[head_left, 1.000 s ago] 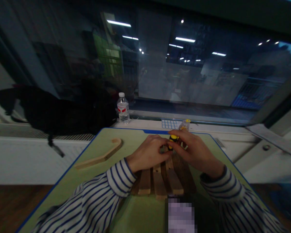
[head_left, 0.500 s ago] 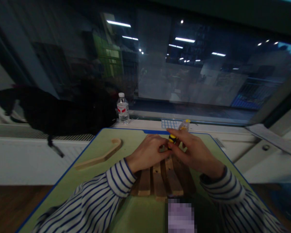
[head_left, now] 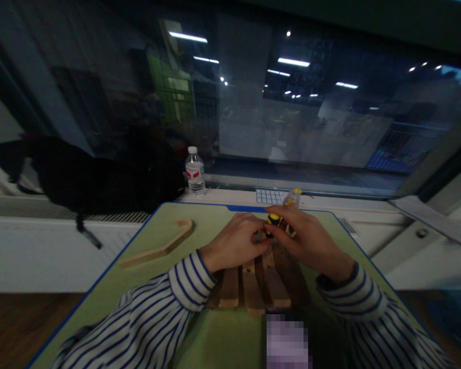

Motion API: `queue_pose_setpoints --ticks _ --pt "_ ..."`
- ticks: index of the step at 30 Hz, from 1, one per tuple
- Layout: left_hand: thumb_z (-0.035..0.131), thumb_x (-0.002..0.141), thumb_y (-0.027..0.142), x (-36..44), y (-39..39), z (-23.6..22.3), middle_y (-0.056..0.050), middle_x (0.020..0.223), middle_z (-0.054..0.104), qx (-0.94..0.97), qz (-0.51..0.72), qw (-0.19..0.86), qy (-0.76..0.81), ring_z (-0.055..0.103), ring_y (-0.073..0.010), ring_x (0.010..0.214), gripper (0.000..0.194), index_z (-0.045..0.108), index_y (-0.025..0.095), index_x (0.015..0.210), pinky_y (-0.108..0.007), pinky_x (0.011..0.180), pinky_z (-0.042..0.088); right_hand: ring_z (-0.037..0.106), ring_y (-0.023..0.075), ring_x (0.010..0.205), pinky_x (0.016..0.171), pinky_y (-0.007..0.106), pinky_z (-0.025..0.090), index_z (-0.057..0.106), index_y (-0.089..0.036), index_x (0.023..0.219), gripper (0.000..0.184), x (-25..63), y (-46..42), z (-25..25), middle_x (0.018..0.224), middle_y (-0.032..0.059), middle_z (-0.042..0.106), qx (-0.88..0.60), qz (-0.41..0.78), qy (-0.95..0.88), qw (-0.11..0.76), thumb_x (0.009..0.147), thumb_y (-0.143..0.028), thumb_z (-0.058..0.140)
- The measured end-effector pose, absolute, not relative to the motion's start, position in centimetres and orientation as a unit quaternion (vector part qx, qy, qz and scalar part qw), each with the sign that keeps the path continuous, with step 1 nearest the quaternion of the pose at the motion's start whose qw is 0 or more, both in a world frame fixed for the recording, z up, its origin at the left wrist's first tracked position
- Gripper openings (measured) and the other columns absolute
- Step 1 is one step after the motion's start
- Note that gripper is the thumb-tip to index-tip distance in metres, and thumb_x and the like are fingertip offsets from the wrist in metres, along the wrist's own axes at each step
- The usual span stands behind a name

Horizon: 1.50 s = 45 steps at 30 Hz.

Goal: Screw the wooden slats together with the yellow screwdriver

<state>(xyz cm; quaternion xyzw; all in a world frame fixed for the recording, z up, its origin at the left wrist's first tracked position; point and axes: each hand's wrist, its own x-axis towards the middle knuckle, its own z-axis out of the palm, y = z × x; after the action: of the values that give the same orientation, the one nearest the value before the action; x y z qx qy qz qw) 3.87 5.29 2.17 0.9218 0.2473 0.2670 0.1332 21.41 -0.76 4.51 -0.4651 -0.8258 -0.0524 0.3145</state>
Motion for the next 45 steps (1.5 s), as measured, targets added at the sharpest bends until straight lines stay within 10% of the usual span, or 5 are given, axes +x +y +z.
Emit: queue_pose_setpoints --ticks 45 --pt "0.060 0.080 0.026 3.89 5.26 2.02 -0.007 0.093 0.068 0.918 0.273 0.135 0.254 0.060 -0.0219 0.093 0.018 0.065 0.016 0.094 -0.036 0.086 0.044 0.063 0.0206 0.095 0.079 0.036 0.053 0.053 -0.020 0.120 0.031 21.46 -0.58 4.45 0.106 0.0087 0.065 -0.454 -0.049 -0.829 0.324 0.090 -0.030 0.051"
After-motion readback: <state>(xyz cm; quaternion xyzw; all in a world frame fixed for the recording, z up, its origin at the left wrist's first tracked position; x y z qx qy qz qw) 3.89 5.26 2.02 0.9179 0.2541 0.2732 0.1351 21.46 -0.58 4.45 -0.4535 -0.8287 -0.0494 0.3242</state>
